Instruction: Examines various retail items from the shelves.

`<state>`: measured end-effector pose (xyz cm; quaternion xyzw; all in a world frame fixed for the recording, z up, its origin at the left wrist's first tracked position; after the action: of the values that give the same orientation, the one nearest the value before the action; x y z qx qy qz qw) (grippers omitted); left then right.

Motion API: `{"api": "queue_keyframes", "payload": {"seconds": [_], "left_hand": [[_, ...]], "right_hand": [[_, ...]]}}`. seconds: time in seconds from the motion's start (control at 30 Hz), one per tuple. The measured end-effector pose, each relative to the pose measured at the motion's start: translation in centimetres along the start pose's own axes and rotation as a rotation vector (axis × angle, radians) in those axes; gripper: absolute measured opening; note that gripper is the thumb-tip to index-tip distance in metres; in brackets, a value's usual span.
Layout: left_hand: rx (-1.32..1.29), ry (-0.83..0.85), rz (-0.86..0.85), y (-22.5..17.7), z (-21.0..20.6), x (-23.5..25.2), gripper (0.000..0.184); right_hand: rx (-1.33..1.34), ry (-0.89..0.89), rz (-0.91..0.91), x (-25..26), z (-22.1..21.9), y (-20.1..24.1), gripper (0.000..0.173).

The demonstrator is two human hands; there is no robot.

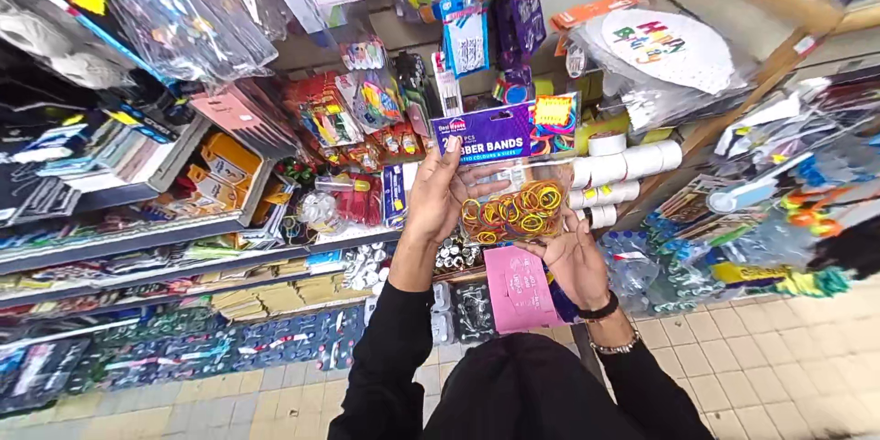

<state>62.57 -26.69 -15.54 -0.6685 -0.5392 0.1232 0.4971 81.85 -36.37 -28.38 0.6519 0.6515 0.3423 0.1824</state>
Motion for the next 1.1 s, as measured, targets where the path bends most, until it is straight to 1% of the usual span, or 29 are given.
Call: {"api": "queue_keyframes", "payload": {"seconds": [0.03,0.1,0.27,0.37,0.5,0.67,1.1], "left_hand": [[0.003,-0.014,0.007,0.5,0.6,-1.2,0.04],[0.012,-0.066,0.014,1.5,1.7,-3.3,0.04],[-0.011,-0.186,-0.007,2.8,5.4,-6.3,0.042],[-0.065,-0.221,-0.001,3.7,6.9,-7.8,0.043],[-0.054,-0.279,0.022,4.5,7.9,-9.4,0.043],[-0.078,-0.293,0.046,5.0,8.3,-10.2,0.044],[-0.097,-0.28,0.07,5.1,8.0,-10.4,0.046]], "right_hand": [[0.074,0.025,-0.03,0.0,-0.5,-0.7,0.077],[0.125,0.044,-0.088,-0.6,-0.9,-2.4,0.072],[0.057,0.011,-0.171,-2.1,-0.8,-5.7,0.048],[0.024,-0.046,-0.225,-3.0,-0.8,-6.7,0.046],[-0.042,-0.131,-0.271,-4.1,-0.7,-7.8,0.039],[-0.033,-0.182,-0.302,-4.8,-0.6,-8.3,0.039],[-0.007,-0.193,-0.304,-5.8,-0.9,-8.4,0.04]]}}
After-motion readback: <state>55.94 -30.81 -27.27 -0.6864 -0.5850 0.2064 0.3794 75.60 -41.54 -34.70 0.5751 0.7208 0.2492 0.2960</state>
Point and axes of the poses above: each hand's wrist, its own x-axis towards the middle knuckle, its own z-axis out of the back of the hand, y = z × x, the point moved 5 cm from there along x, towards the middle knuckle, and after that the axes turned 5 degrees about -z, right-handed, at the moved point
